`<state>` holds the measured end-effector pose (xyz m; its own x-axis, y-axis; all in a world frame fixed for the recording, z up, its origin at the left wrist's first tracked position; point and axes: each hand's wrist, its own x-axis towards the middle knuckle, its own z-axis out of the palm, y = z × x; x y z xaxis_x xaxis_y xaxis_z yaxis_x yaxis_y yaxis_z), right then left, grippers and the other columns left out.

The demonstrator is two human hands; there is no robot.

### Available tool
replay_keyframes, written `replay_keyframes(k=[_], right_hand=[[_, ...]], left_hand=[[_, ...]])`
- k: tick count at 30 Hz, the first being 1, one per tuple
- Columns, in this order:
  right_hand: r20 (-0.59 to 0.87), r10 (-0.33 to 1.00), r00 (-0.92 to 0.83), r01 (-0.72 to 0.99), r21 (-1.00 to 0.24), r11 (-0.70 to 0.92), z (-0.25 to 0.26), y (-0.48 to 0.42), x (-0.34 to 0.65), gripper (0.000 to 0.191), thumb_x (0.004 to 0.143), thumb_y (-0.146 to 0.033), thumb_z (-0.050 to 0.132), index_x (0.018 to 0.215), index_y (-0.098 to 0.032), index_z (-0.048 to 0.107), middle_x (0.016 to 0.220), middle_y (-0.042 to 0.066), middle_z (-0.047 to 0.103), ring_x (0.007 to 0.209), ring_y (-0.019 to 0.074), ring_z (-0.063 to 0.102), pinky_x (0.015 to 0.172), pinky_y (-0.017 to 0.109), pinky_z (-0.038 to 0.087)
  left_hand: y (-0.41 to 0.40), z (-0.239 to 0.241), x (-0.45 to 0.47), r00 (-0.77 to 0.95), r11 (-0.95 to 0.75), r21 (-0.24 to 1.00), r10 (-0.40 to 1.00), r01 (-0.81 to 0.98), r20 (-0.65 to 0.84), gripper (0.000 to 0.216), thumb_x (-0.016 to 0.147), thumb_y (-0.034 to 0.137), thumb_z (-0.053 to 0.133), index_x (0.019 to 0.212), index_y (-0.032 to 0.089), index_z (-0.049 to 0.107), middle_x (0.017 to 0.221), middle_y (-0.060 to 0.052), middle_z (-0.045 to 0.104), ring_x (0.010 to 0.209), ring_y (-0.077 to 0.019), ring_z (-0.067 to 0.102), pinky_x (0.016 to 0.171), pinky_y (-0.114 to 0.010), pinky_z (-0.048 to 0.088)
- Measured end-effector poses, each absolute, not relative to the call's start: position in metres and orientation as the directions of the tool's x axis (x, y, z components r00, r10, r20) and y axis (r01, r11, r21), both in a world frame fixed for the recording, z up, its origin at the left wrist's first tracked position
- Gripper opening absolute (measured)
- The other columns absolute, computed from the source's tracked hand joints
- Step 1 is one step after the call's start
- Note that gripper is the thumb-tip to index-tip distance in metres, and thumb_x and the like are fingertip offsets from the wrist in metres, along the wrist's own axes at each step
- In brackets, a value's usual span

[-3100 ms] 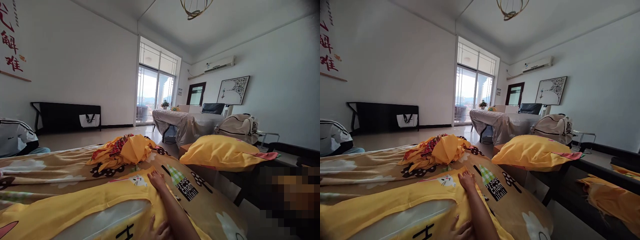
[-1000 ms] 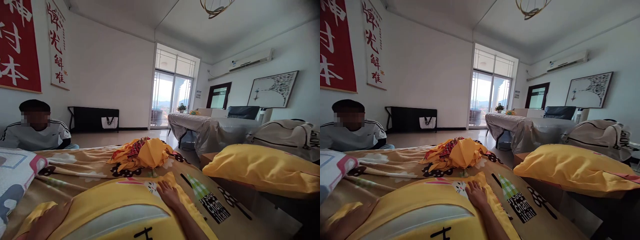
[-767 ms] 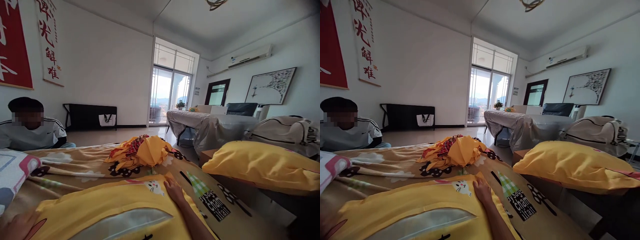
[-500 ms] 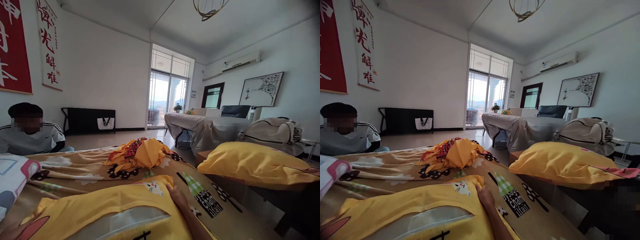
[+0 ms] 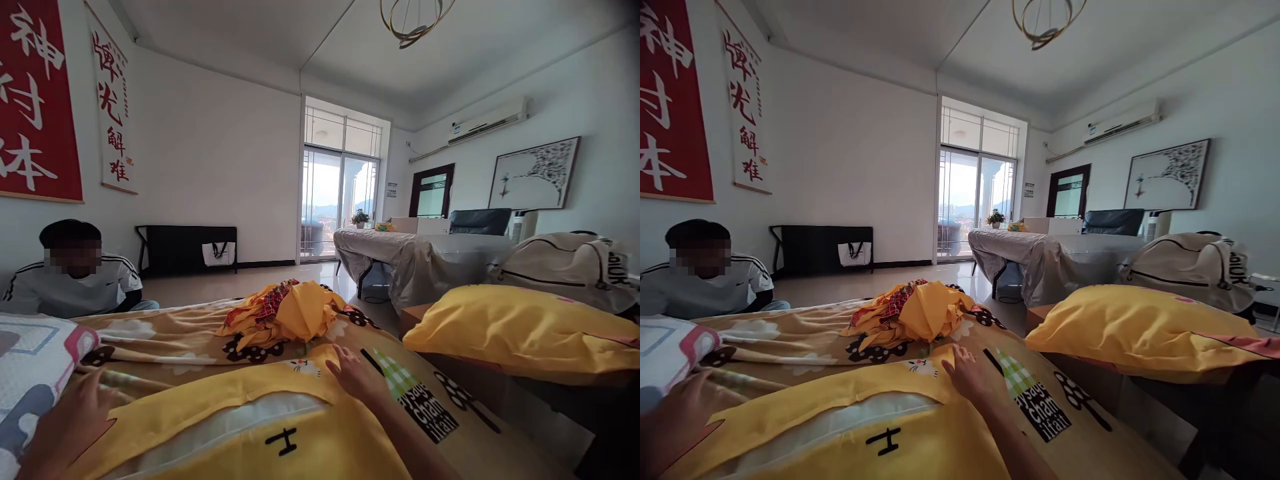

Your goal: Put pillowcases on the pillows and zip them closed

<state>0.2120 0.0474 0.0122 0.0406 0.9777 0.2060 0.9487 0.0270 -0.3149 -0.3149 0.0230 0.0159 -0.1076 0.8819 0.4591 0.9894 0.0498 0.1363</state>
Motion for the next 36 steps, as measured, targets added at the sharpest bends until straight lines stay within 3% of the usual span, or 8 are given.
replay_keyframes(k=[2,4,9,13,19,28,31,36], right_hand=[[0.237,0.968,-0.085,0.914,-0.368,0.171,0.006,0.035,0.194,0.057,0.098,-0.045,0.032,0.148,-0.018,0.035,0.151,0.01,0.04,0.138,0.0236,0.038,0.113,0.04,0.028],[0.211,0.948,-0.237,0.852,-0.424,0.308,-0.005,0.021,0.175,0.06,0.098,-0.05,0.03,0.151,-0.023,0.028,0.156,0.005,0.031,0.144,0.0221,0.028,0.117,0.042,0.021],[0.099,0.941,-0.323,0.858,-0.388,0.335,-0.044,-0.004,0.16,0.062,0.097,-0.05,0.032,0.151,-0.02,0.031,0.156,0.006,0.029,0.145,0.0234,0.023,0.119,0.045,0.017],[0.114,0.984,-0.134,0.951,-0.265,0.16,-0.051,-0.012,0.189,0.061,0.094,-0.044,0.037,0.15,-0.021,0.033,0.157,0.005,0.026,0.146,0.0256,0.021,0.118,0.05,0.014],[0.09,0.996,0.024,0.985,-0.173,-0.008,-0.052,-0.014,0.203,0.064,0.091,-0.045,0.042,0.15,-0.023,0.033,0.157,0.01,0.024,0.145,0.0283,0.024,0.114,0.051,0.022],[0.017,0.989,-0.15,0.91,-0.39,0.144,-0.043,-0.037,0.233,0.062,0.096,-0.054,0.021,0.147,-0.024,0.04,0.155,0.006,0.032,0.145,0.0229,0.025,0.116,0.047,0.022],[0.124,0.991,-0.04,0.913,-0.399,0.087,-0.074,-0.064,0.264,0.061,0.096,-0.05,0.022,0.147,-0.023,0.04,0.153,0.003,0.034,0.143,0.0225,0.029,0.115,0.044,0.029],[0.232,0.971,0.056,0.933,-0.358,0.032,-0.141,-0.11,0.32,0.052,0.09,-0.052,0.037,0.136,-0.034,0.055,0.143,-0.003,0.049,0.134,0.0252,0.045,0.11,0.041,0.041]], left_hand=[[0.021,0.031,-0.256,-0.113,-0.002,0.209,0.836,0.978,0.538,0.045,0.089,0.032,0.03,0.121,0.013,0.056,0.14,-0.011,0.052,0.134,-0.0289,0.042,0.109,-0.04,0.036],[0.007,0.041,-0.184,0.159,-0.289,0.228,0.874,0.93,0.459,0.05,0.093,0.039,0.03,0.134,0.018,0.048,0.148,-0.006,0.045,0.139,-0.0231,0.037,0.116,-0.038,0.029],[-0.029,-0.006,-0.077,0.769,-0.752,0.206,0.64,0.626,-0.002,0.054,0.096,0.052,0.031,0.146,0.035,0.033,0.155,-0.001,0.03,0.143,-0.0267,0.029,0.118,-0.05,0.028],[-0.029,-0.05,-0.091,0.779,-0.772,0.196,0.625,0.605,0.055,0.053,0.095,0.052,0.035,0.145,0.037,0.034,0.153,-0.001,0.036,0.142,-0.0294,0.032,0.116,-0.053,0.029],[-0.053,-0.009,-0.075,0.716,-0.72,0.16,0.692,0.675,0.094,0.044,0.094,0.043,0.042,0.136,0.032,0.048,0.133,-0.003,0.059,0.124,-0.0261,0.053,0.109,-0.046,0.038],[-0.048,0.056,-0.016,0.684,-0.68,-0.082,0.722,0.729,0.104,0.028,0.09,0.016,0.039,0.095,0.014,0.066,0.097,-0.014,0.068,0.095,-0.0296,0.063,0.086,-0.048,0.051],[-0.027,0.065,-0.016,0.706,-0.711,-0.043,0.686,0.701,0.174,0.034,0.089,0.011,0.035,0.105,0.015,0.065,0.114,-0.013,0.066,0.111,-0.0266,0.059,0.098,-0.044,0.047],[0.012,0.029,-0.034,0.671,-0.661,0.22,0.741,0.717,0.041,0.057,0.097,0.052,0.027,0.147,0.026,0.035,0.156,-0.007,0.029,0.146,-0.0243,0.022,0.12,-0.052,0.019]])
